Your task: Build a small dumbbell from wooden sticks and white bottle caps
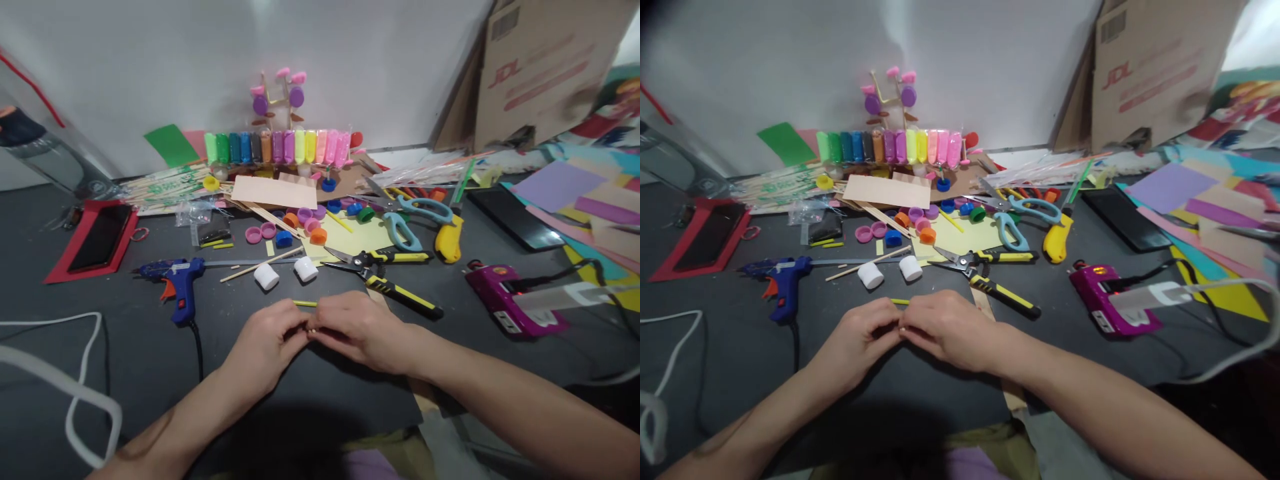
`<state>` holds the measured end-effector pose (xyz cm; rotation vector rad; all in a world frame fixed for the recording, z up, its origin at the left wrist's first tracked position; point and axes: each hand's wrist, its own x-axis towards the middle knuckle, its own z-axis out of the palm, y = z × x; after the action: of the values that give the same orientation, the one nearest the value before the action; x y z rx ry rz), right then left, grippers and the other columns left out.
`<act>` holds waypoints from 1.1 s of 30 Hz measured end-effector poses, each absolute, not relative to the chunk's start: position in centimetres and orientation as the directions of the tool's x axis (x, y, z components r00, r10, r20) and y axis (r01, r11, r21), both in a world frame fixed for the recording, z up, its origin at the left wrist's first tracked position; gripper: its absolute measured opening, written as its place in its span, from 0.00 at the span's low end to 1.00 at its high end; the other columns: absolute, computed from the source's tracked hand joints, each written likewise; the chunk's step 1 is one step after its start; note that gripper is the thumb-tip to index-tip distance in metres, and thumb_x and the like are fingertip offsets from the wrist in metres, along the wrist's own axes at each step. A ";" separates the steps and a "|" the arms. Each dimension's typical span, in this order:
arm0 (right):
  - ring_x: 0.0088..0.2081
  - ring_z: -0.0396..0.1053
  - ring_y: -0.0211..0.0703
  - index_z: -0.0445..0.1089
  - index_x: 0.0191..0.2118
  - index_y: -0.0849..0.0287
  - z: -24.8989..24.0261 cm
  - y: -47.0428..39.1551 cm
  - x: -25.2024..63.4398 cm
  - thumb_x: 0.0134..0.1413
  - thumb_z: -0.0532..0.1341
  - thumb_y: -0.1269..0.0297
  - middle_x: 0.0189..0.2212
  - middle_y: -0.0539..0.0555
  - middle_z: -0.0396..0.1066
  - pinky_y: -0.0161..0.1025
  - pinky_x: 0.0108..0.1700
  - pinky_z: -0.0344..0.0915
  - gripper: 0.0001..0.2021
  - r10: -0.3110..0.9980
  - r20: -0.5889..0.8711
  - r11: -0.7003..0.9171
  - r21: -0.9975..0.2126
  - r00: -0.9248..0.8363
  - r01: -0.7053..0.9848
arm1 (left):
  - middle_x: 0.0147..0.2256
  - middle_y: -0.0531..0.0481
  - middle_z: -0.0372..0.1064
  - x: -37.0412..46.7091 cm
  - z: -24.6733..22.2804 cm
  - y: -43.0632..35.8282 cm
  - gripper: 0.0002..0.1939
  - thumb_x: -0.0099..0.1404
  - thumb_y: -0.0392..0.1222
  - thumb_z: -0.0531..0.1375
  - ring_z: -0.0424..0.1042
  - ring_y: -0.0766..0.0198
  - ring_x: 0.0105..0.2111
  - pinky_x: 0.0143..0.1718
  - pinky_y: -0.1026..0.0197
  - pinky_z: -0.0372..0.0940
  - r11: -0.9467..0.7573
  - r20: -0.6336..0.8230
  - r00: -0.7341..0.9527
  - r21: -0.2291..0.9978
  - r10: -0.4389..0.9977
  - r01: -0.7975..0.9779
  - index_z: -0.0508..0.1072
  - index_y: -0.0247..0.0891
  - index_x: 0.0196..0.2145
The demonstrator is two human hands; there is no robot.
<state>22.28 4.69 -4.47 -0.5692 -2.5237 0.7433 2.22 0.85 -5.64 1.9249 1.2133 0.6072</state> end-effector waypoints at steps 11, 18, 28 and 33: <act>0.27 0.59 0.40 0.69 0.32 0.60 -4.7 4.6 22.1 0.69 0.52 0.70 0.26 0.52 0.66 0.36 0.29 0.52 0.13 0.454 0.309 0.826 -0.498 -0.836 0.265 | 0.27 0.51 0.67 2.4 -6.2 0.8 0.11 0.68 0.34 0.57 0.67 0.62 0.29 0.31 0.63 0.57 -0.314 0.021 0.448 0.742 0.894 0.593 0.73 0.38 0.27; 0.27 0.58 0.39 0.69 0.31 0.62 -4.7 4.4 22.0 0.69 0.53 0.71 0.25 0.52 0.66 0.37 0.29 0.50 0.14 0.453 0.301 0.842 -0.455 -0.840 0.291 | 0.27 0.50 0.68 2.5 -6.6 0.8 0.11 0.67 0.33 0.58 0.68 0.62 0.29 0.32 0.62 0.57 -0.307 0.023 0.434 0.740 0.900 0.598 0.74 0.37 0.27; 0.22 0.64 0.34 0.72 0.30 0.60 -2.8 5.3 22.4 0.60 0.65 0.60 0.22 0.49 0.70 0.32 0.25 0.59 0.10 0.873 0.056 0.161 -0.971 -0.485 0.176 | 0.41 0.45 0.77 2.3 -4.8 0.9 0.13 0.70 0.43 0.57 0.75 0.62 0.38 0.39 0.63 0.68 0.003 -0.061 0.285 0.980 0.956 0.199 0.81 0.38 0.42; 0.17 0.61 0.29 0.71 0.27 0.62 -2.7 6.0 22.2 0.48 0.73 0.57 0.17 0.46 0.69 0.26 0.17 0.54 0.15 0.858 -0.224 -0.306 -0.946 -0.462 -0.110 | 0.38 0.45 0.81 2.5 -4.0 0.7 0.13 0.67 0.44 0.61 0.76 0.64 0.34 0.33 0.65 0.71 0.324 -0.303 0.337 0.946 0.891 -0.008 0.80 0.38 0.45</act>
<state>22.21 6.00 -2.74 -1.0133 -1.2470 1.8407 2.46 0.72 -4.05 1.0684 1.0531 0.7612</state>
